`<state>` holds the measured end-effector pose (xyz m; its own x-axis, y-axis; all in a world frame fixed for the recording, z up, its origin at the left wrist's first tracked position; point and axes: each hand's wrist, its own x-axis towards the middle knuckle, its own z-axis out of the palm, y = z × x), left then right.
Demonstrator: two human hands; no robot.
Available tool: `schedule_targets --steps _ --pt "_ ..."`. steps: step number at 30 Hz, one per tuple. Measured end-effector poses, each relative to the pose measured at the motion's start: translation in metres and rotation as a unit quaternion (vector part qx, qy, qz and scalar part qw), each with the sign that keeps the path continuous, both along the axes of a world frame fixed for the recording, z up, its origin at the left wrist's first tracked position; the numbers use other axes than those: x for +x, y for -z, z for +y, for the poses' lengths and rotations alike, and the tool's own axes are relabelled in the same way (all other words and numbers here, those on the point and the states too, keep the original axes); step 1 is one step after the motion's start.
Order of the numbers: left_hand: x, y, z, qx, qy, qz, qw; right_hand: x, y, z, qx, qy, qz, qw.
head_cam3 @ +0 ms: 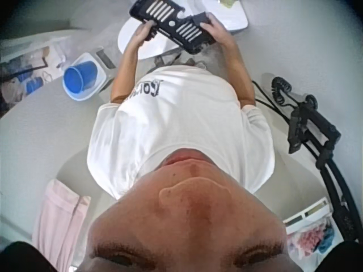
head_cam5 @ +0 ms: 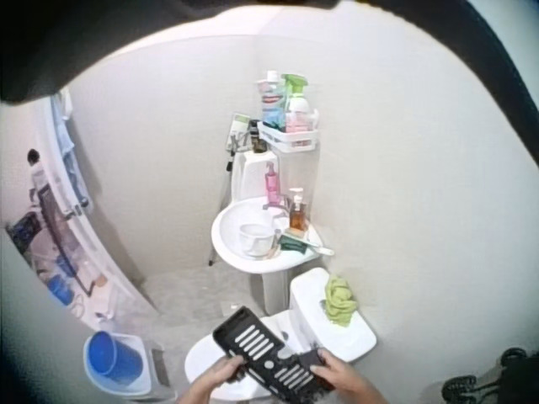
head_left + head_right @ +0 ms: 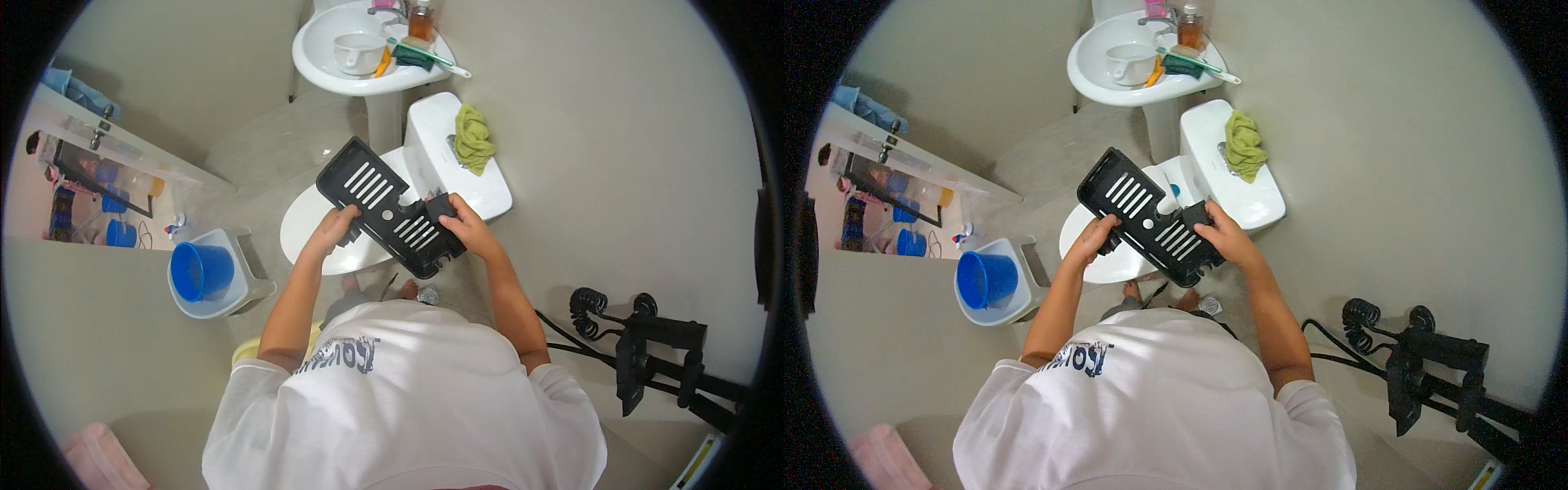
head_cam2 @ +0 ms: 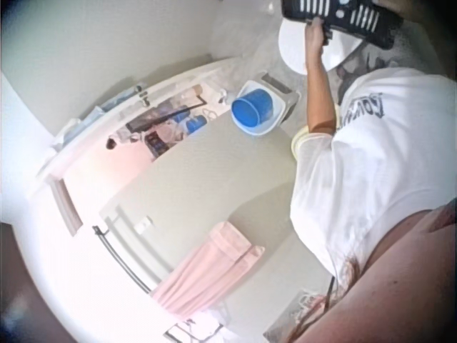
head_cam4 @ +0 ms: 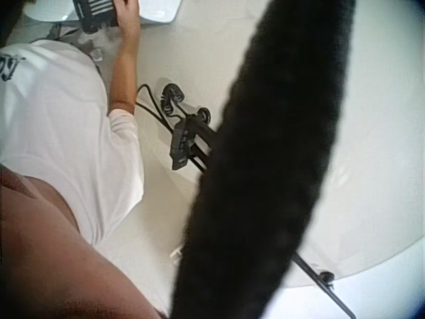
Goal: The person assembles a black plastic shower shelf by attaching mounting clips and a bracket to the main tray by hand, then fits the tray onto the vertical bar of a shower fixture.
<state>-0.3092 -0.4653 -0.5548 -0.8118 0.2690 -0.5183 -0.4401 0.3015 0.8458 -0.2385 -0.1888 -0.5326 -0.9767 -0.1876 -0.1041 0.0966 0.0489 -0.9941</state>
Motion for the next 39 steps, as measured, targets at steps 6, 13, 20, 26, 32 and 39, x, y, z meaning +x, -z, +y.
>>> schedule_targets --steps 6,13,20,26,32,39 --pt "-0.011 -0.008 -0.047 0.025 -0.040 0.017 0.999 0.009 -0.013 -0.081 -0.179 0.109 -0.072 0.975" --pt "-0.034 -0.018 -0.092 -0.018 0.061 0.048 0.997 0.002 -0.016 -0.123 -0.286 0.172 -0.038 0.942" --pt "-0.041 -0.016 -0.084 0.030 -0.052 -0.034 0.998 0.000 -0.049 -0.091 -0.166 0.193 0.108 0.961" --pt "-0.037 0.001 -0.064 0.106 -0.132 -0.032 0.985 0.001 -0.079 -0.123 -0.036 0.298 0.226 0.927" --pt "-0.029 0.013 -0.050 0.116 -0.169 0.042 0.978 0.010 -0.066 -0.142 0.192 0.153 0.246 0.938" --pt "-0.012 0.011 -0.023 0.146 -0.191 0.075 0.968 -0.024 0.002 -0.181 -0.147 0.178 -0.136 0.964"
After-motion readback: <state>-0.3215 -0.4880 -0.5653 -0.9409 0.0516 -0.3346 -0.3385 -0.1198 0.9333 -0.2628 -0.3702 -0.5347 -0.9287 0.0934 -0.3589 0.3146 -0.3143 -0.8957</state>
